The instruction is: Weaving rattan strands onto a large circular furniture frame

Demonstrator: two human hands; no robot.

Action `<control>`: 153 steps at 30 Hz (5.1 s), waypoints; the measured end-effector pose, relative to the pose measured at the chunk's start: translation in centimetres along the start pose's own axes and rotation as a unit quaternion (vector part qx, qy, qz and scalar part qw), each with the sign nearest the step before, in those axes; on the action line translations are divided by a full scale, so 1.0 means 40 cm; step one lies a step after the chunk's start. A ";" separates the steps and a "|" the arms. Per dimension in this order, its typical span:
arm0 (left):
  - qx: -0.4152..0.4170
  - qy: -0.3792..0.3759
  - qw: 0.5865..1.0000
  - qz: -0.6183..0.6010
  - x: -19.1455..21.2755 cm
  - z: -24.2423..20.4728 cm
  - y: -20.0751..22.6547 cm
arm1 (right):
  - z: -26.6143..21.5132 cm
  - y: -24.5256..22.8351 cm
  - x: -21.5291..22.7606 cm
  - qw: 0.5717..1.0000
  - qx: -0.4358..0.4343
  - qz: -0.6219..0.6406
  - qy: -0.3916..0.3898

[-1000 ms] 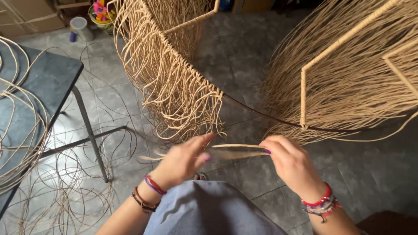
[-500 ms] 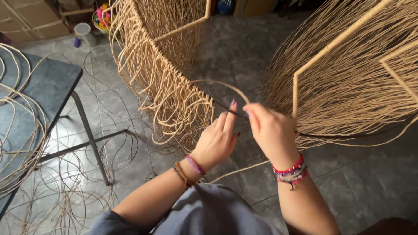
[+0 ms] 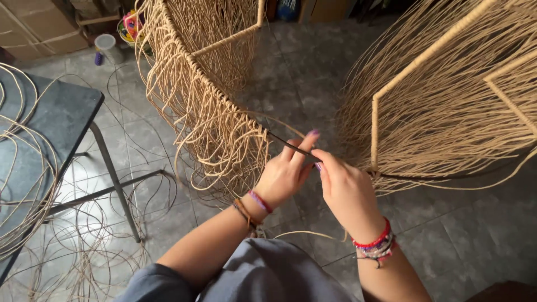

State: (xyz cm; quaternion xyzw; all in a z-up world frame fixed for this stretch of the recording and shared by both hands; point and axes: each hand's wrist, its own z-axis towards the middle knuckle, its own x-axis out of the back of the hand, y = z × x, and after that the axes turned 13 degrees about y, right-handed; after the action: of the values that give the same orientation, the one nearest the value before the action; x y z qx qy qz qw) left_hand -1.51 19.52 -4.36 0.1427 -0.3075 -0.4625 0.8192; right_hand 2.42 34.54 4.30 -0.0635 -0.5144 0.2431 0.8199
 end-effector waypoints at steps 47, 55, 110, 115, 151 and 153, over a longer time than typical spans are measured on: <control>-0.252 -0.017 0.966 0.048 0.281 0.010 -0.119 | -0.150 0.172 -0.150 0.829 -0.202 0.522 0.019; 0.010 0.110 0.904 0.413 0.412 0.059 -0.121 | -0.143 0.177 -0.167 0.808 -0.227 0.542 0.028; 0.229 -0.097 0.858 -0.449 0.280 0.297 -0.088 | 0.027 -0.297 -0.279 0.778 -0.262 0.504 0.269; 0.483 -0.079 0.696 -0.525 0.217 0.350 -0.105 | 0.015 -0.319 -0.320 0.802 -0.231 0.471 0.287; 0.073 -0.038 0.878 -0.472 0.350 0.206 -0.194 | 0.004 -0.211 -0.321 0.932 -0.226 0.283 -0.027; 0.167 -0.086 0.814 -0.550 0.351 0.122 -0.171 | 0.048 -0.252 -0.254 0.958 -0.069 0.241 -0.139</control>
State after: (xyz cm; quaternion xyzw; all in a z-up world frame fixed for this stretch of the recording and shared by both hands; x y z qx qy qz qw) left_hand -3.84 4.25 1.07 0.3823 -0.3196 -0.7880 0.3617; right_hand 0.52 20.73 0.49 -0.2074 -0.6085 0.4037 0.6510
